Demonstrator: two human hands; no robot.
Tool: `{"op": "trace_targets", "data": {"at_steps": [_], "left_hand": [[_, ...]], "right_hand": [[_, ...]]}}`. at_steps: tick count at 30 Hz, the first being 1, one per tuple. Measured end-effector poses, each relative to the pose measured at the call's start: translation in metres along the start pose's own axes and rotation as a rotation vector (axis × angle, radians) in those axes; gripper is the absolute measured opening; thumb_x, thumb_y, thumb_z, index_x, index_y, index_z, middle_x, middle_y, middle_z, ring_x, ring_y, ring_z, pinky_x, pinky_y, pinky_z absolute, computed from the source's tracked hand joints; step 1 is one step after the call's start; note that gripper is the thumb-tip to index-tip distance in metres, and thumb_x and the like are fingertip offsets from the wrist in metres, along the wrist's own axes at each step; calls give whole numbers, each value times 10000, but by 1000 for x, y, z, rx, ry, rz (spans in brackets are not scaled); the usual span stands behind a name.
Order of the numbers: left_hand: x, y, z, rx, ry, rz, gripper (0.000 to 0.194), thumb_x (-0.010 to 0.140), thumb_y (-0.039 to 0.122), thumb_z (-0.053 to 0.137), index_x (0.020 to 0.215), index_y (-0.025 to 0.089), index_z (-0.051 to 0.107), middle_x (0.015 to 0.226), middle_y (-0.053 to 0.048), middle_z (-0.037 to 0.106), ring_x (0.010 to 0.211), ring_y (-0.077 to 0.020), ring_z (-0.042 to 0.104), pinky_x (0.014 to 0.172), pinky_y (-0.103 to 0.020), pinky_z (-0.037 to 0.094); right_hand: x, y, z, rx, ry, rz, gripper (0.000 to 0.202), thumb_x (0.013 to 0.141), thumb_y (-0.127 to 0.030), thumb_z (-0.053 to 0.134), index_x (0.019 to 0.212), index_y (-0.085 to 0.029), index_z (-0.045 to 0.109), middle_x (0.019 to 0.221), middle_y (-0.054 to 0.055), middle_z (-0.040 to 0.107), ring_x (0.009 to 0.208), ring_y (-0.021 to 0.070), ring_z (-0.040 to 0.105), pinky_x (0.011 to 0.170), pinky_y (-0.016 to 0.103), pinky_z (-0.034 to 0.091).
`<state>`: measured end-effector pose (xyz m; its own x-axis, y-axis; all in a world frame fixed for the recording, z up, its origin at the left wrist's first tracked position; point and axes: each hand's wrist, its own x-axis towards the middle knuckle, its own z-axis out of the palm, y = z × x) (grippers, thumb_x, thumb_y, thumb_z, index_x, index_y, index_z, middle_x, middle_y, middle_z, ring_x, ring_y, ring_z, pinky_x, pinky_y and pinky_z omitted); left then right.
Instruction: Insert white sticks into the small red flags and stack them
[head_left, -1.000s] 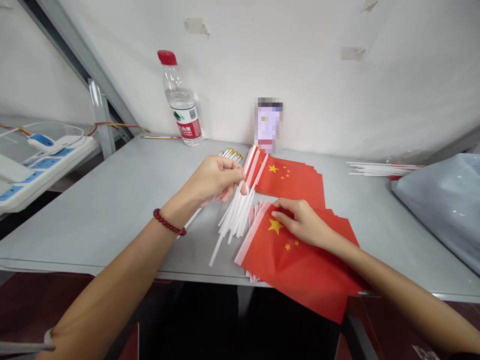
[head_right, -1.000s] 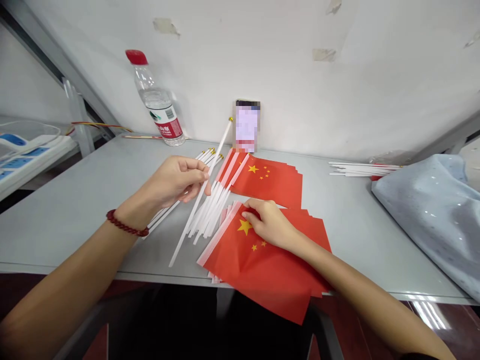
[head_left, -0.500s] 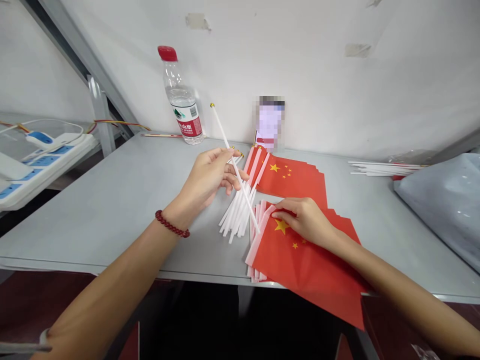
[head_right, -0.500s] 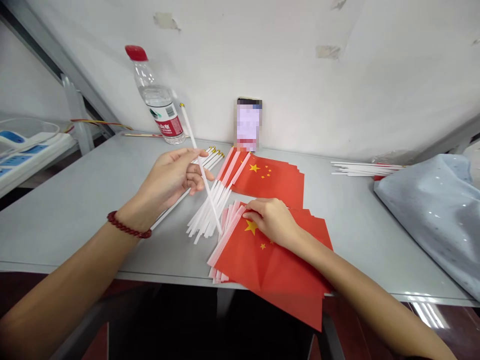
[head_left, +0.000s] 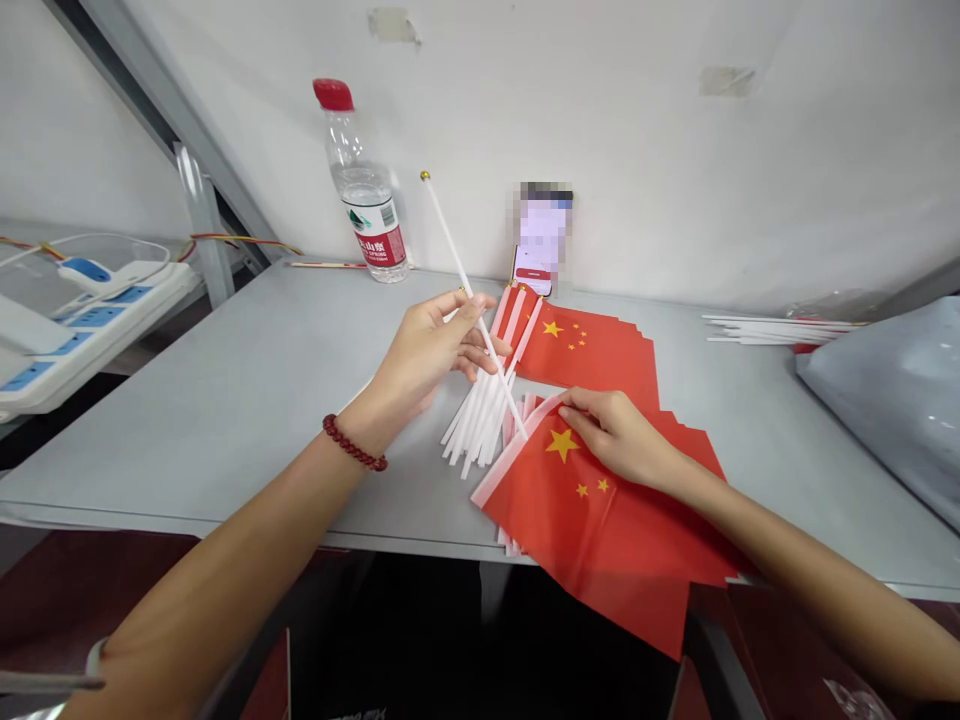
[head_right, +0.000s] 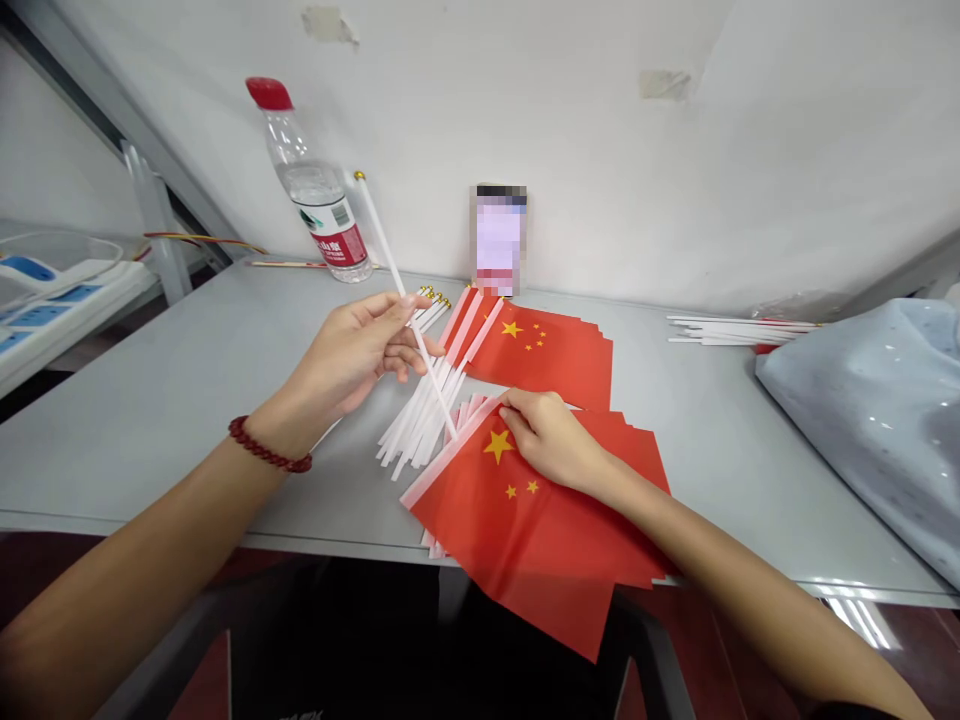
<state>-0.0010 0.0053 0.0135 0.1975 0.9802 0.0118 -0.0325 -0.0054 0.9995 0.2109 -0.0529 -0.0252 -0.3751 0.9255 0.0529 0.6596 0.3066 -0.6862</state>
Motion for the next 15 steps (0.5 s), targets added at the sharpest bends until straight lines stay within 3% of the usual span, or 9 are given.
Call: {"op": "trace_targets", "data": {"at_steps": [5,9,15], "left_hand": [[1,-1,0,-58,-37,40,182,792,233,647,938,136,598,770,-67,706,565,-84,615,529,-180,477],[1,-1,2,-4,-20,61,201,837,311,590,781,119,575,726,-91,707,536,-93,619,496,-180,470],[1,-2,4,42,-23,54,209,852,347,565,821,140,555,641,-55,687,484,-102,608,491,-203,489]], "right_hand": [[-2,-3,-1,-2,-138,-168,190,893,-238,502,763,-150,609,553,-49,457,479,70,344,490,207,302],[-2,-4,-2,41,-175,-235,143,864,-210,559,760,-146,634,583,-35,536,487,60,401,487,190,323],[-6,-6,-2,24,-187,-266,126,845,-163,557,760,-140,647,629,-12,603,506,59,441,504,180,361]]}}
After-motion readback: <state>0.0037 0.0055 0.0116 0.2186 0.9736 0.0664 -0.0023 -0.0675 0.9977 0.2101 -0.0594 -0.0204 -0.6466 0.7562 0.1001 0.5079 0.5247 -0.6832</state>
